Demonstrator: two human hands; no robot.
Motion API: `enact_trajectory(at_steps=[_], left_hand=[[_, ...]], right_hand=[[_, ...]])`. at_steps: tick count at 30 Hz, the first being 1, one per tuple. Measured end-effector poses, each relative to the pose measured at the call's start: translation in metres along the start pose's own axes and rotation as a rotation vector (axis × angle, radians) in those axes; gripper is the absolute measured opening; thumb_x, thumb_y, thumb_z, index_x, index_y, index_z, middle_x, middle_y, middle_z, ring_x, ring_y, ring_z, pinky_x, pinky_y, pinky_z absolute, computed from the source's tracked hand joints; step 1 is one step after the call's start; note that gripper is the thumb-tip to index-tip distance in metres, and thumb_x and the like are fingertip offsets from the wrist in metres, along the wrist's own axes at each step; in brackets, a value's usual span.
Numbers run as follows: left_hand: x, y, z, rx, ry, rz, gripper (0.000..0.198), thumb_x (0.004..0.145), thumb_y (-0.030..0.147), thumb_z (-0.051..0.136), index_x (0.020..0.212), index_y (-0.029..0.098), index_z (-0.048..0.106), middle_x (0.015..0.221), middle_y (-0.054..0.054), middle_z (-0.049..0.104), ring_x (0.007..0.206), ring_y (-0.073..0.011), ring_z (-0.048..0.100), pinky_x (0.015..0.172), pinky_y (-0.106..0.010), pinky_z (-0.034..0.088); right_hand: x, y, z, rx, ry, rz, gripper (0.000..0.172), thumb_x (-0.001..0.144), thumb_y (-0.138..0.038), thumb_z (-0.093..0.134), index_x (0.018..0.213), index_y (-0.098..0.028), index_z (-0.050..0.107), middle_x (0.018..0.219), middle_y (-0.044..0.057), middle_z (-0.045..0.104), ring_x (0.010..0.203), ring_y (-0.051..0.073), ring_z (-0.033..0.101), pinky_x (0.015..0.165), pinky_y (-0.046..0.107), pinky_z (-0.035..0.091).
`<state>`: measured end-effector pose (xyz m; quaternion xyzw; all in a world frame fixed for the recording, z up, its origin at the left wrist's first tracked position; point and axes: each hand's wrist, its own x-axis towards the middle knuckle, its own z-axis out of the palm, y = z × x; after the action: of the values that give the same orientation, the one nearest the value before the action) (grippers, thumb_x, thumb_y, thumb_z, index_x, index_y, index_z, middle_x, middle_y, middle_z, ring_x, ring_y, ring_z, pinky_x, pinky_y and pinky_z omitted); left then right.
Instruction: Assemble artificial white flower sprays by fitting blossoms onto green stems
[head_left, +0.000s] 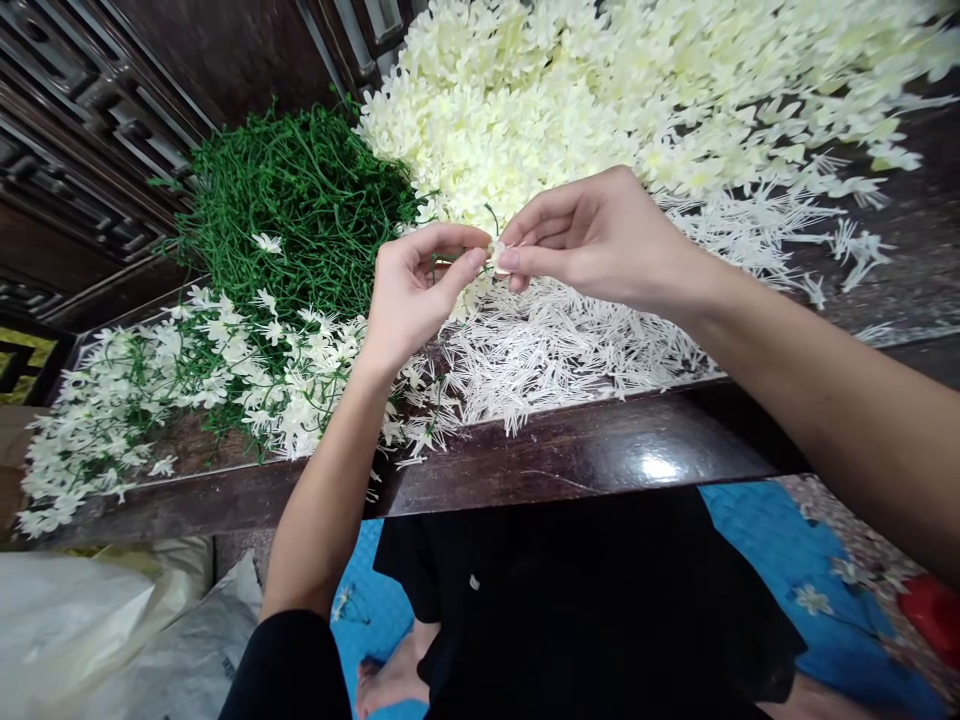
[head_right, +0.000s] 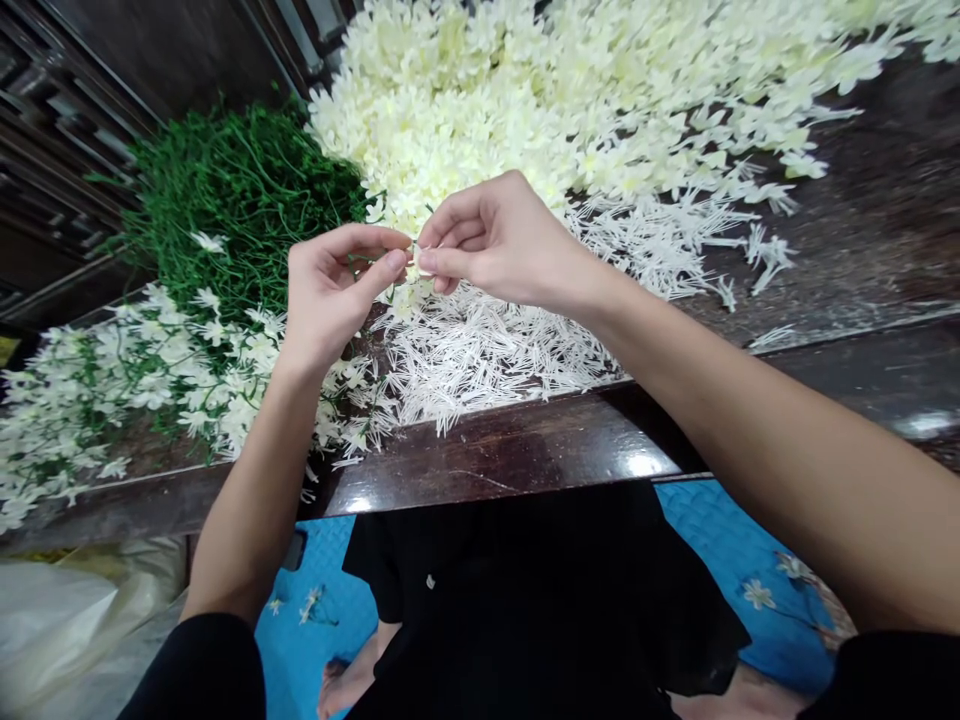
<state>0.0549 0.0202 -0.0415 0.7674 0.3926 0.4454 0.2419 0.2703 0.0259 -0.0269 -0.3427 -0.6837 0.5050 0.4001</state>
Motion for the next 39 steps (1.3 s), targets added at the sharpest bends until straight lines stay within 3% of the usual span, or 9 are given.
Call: enact_trajectory(at_steps=[8, 14, 18, 22, 27, 33, 39], left_hand=[[0.0, 0.008, 0.004, -0.034, 0.05, -0.068, 0.008, 0.085, 0.025, 0.085, 0.088, 0.021, 0.079, 0.089, -0.005, 0.081, 0.079, -0.0155, 0.075, 0.071, -0.028, 0.063], [0.0, 0.011, 0.004, 0.006, 0.086, -0.091, 0.011, 0.083, 0.027, 0.086, 0.087, 0.02, 0.079, 0.092, -0.005, 0.082, 0.081, -0.016, 0.075, 0.077, -0.029, 0.065], [-0.001, 0.01, 0.005, 0.003, 0.093, -0.087, 0.007, 0.082, 0.021, 0.084, 0.087, 0.02, 0.08, 0.09, -0.004, 0.082, 0.08, -0.0159, 0.076, 0.075, -0.028, 0.065], [-0.001, 0.009, 0.005, -0.007, 0.119, -0.091, 0.007, 0.082, 0.02, 0.085, 0.087, 0.02, 0.079, 0.091, -0.005, 0.082, 0.08, -0.0152, 0.076, 0.074, -0.026, 0.065], [-0.001, 0.008, 0.005, -0.019, 0.123, -0.121, 0.01, 0.083, 0.026, 0.086, 0.087, 0.02, 0.079, 0.093, -0.005, 0.082, 0.079, -0.0148, 0.075, 0.07, -0.025, 0.064], [-0.003, 0.006, 0.006, -0.061, 0.103, -0.146, 0.009, 0.081, 0.023, 0.086, 0.085, 0.019, 0.078, 0.082, -0.004, 0.08, 0.07, -0.0127, 0.072, 0.064, -0.024, 0.06], [-0.003, 0.006, 0.006, -0.094, 0.113, -0.187, 0.018, 0.08, 0.031, 0.089, 0.085, 0.019, 0.076, 0.071, -0.001, 0.074, 0.062, -0.0112, 0.067, 0.058, -0.023, 0.057]], right_hand=[[-0.002, 0.002, 0.0, -0.016, -0.034, -0.007, 0.026, 0.08, -0.038, 0.092, 0.086, -0.022, 0.073, 0.075, 0.005, 0.075, 0.071, 0.021, 0.074, 0.075, 0.039, 0.067], [-0.006, 0.004, 0.008, -0.092, 0.01, -0.063, 0.056, 0.068, -0.039, 0.098, 0.11, -0.027, 0.064, 0.118, 0.007, 0.073, 0.096, 0.026, 0.074, 0.081, 0.038, 0.066], [-0.005, 0.007, 0.013, -0.113, 0.05, -0.115, 0.035, 0.078, -0.037, 0.091, 0.103, -0.027, 0.069, 0.112, 0.007, 0.074, 0.102, 0.028, 0.073, 0.09, 0.045, 0.066], [-0.005, 0.007, 0.014, -0.113, 0.104, -0.145, 0.017, 0.084, -0.034, 0.086, 0.092, -0.026, 0.072, 0.103, 0.007, 0.076, 0.093, 0.026, 0.075, 0.094, 0.047, 0.066], [-0.005, 0.009, 0.011, -0.131, 0.111, -0.167, 0.024, 0.084, -0.033, 0.084, 0.104, -0.029, 0.072, 0.103, 0.005, 0.076, 0.087, 0.025, 0.076, 0.083, 0.043, 0.067], [-0.003, 0.017, 0.011, -0.292, -0.014, -0.272, 0.021, 0.085, -0.034, 0.082, 0.105, -0.032, 0.077, 0.112, 0.005, 0.078, 0.099, 0.028, 0.072, 0.098, 0.049, 0.061], [-0.002, 0.021, 0.013, -0.338, 0.083, -0.273, 0.009, 0.094, -0.032, 0.072, 0.097, -0.03, 0.08, 0.099, 0.006, 0.081, 0.091, 0.027, 0.075, 0.092, 0.051, 0.065]])
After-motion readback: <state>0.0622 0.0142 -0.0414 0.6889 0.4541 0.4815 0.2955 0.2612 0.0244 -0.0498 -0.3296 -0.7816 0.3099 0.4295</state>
